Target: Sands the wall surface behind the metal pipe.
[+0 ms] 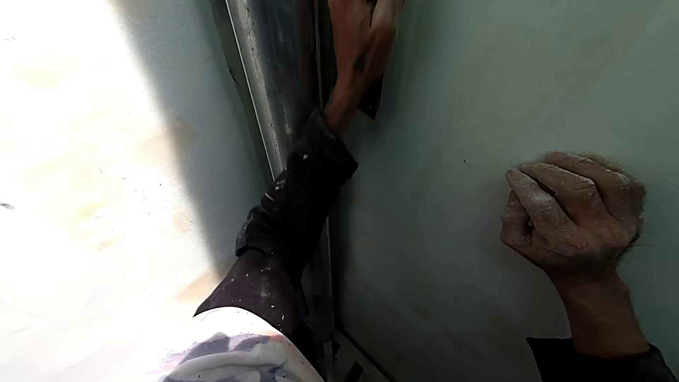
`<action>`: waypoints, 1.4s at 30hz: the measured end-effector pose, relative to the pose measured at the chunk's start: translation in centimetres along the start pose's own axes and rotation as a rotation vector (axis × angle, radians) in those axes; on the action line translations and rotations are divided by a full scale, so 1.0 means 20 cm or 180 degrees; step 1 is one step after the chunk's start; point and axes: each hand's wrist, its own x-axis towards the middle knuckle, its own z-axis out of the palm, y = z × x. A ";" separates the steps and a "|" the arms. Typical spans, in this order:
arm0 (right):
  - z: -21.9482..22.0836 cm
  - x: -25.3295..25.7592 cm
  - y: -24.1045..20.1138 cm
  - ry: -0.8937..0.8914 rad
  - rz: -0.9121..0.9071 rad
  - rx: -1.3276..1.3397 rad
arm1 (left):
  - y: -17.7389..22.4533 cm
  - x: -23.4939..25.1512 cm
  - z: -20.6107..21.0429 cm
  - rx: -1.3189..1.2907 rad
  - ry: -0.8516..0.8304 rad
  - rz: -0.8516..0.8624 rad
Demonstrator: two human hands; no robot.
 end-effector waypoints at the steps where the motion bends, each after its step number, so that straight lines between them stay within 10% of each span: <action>1: 0.00 0.00 0.00 0.0025 0.0000 0.0018 | -0.04 -0.26 -0.05 -0.0184 -0.0040 0.0224; 5: 0.00 0.00 -0.01 0.0066 0.0025 0.0039 | -0.08 -1.22 -0.31 -0.0284 -0.0887 -0.0312; 12: 0.00 0.01 -0.01 0.0073 0.0037 0.0003 | -0.08 0.01 0.02 -0.0287 0.0566 -0.0088; 19: 0.00 0.00 -0.02 0.0058 0.0071 0.0009 | -0.12 -1.27 -0.36 -0.0493 -0.0863 -0.0272; 27: 0.00 0.00 -0.01 -0.0002 0.0069 -0.0008 | -0.03 -0.06 0.09 -0.0533 0.0578 0.0475; 34: -0.01 0.00 -0.01 -0.0012 0.0065 -0.0008 | -0.13 -1.30 -0.34 -0.0564 -0.0650 -0.0329; 42: 0.00 -0.02 -0.02 -0.0152 0.0134 -0.0095 | -0.07 -0.28 0.00 -0.0905 0.0554 0.0281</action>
